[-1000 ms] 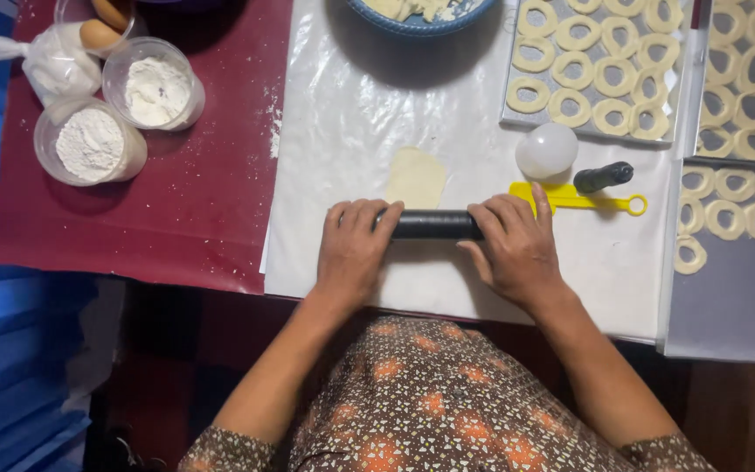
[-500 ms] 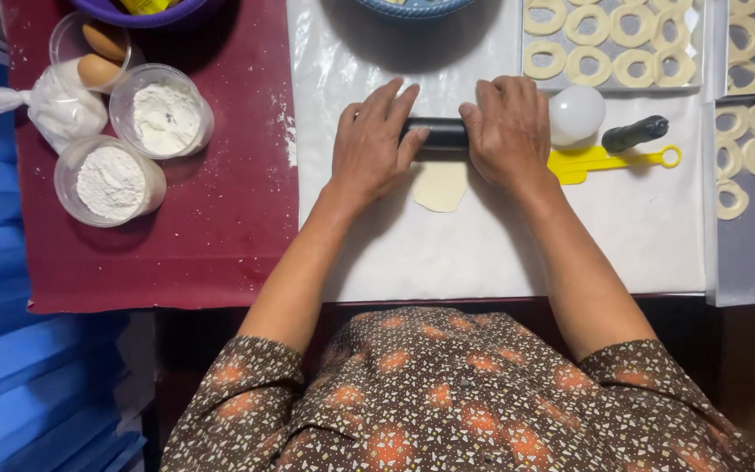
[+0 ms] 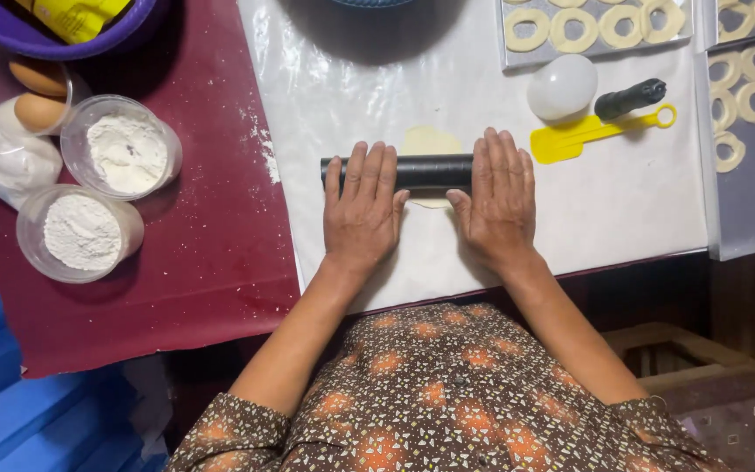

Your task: The recorder prepares cookie dough, rolls it out with a rolling pin, and uses a round cutter and a smaller tool to shape ring-shaped cookies before placing them on a tray.

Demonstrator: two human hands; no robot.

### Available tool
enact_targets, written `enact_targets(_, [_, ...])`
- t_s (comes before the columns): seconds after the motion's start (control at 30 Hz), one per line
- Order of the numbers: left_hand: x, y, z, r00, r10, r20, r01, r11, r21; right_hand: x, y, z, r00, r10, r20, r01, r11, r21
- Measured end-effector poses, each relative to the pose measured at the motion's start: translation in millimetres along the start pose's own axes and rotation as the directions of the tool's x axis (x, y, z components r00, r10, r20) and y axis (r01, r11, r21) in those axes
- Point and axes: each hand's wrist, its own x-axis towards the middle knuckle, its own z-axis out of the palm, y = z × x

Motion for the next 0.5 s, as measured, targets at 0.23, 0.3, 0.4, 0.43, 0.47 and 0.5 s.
enact_targets(0.23, [-15.8, 2.0, -12.1, 0.999, 0.043, -0.001, -0.043, 0.998, -0.04, -28.7, -5.4, -4.6, 0.999, -0.032, -0.011, 0.031, 0.999, -0.013])
enact_targets(0.3, [-21.4, 2.8, -10.4, 0.998, 0.06, -0.016, -0.06, 0.998, -0.012, -37.0, -5.6, -3.9, 0.999, -0.041, 0.003, 0.041, 0.999, -0.007])
enact_targets(0.4, [-24.1, 8.0, -16.4, 0.999, 0.036, 0.004, -0.036, 0.998, -0.045, -44.5, -7.2, -8.5, 0.999, -0.034, 0.019, 0.034, 0.999, 0.025])
enact_targets(0.43, [-25.8, 8.3, -14.8, 0.999, 0.041, 0.002, -0.04, 0.998, -0.047, -47.5, -6.8, -7.2, 0.999, -0.031, 0.016, 0.031, 0.999, 0.023])
enact_targets(0.47, [-27.5, 8.4, -13.2, 0.999, 0.042, 0.0, -0.042, 0.998, -0.037, -50.5, -6.5, -5.9, 0.999, -0.043, 0.004, 0.043, 0.999, 0.016])
enact_targets(0.5, [-29.9, 8.8, -11.6, 0.999, 0.04, -0.002, -0.04, 0.999, -0.027, -53.4, -6.0, -4.5, 0.998, -0.057, -0.006, 0.057, 0.998, 0.01])
